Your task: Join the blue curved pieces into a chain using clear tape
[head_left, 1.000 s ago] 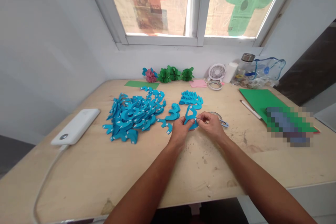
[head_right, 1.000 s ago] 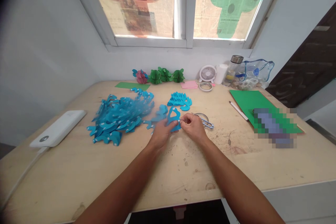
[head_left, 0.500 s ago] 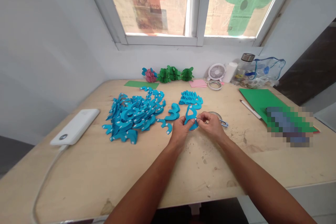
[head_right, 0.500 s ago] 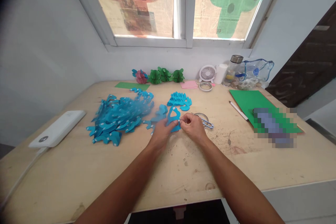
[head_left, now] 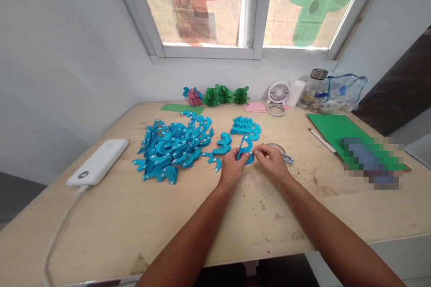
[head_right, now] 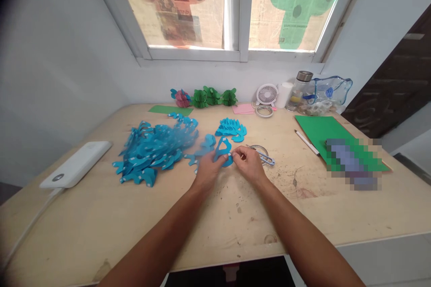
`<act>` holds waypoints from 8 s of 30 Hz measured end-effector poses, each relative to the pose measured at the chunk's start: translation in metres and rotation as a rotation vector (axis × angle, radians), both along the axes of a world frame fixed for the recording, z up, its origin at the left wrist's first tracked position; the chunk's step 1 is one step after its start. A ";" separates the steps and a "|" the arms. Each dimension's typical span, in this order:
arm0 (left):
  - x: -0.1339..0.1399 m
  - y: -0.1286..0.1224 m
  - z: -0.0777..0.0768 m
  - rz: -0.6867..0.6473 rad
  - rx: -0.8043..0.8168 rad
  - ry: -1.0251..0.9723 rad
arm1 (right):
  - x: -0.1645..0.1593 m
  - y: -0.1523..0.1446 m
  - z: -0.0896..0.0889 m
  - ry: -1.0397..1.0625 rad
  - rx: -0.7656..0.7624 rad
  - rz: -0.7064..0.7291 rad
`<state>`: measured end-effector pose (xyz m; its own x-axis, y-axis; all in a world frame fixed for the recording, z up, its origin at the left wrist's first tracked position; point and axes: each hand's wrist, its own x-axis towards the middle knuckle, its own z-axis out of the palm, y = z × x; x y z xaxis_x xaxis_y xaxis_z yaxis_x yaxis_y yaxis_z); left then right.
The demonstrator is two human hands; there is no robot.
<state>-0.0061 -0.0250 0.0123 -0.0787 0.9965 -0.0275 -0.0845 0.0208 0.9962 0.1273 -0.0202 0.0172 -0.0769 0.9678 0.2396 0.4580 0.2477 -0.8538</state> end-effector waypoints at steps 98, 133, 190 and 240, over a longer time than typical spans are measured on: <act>-0.088 -0.016 0.032 0.122 -0.118 0.016 | 0.011 0.006 -0.001 0.551 -0.113 -0.126; 0.043 0.001 -0.011 -0.257 0.153 0.418 | 0.115 0.178 0.002 -0.648 -0.058 -0.404; 0.057 -0.002 -0.006 -0.426 0.637 1.251 | 0.076 -0.016 0.014 0.857 -0.269 -0.255; 0.026 0.000 -0.011 -0.224 0.520 0.444 | 0.056 -0.012 -0.001 0.515 -0.127 -0.273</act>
<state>0.0198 -0.0250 0.0017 0.2354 0.8657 0.4419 0.2817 -0.4959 0.8214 0.1834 -0.0322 0.0161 0.2741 0.9597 0.0612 0.0104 0.0607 -0.9981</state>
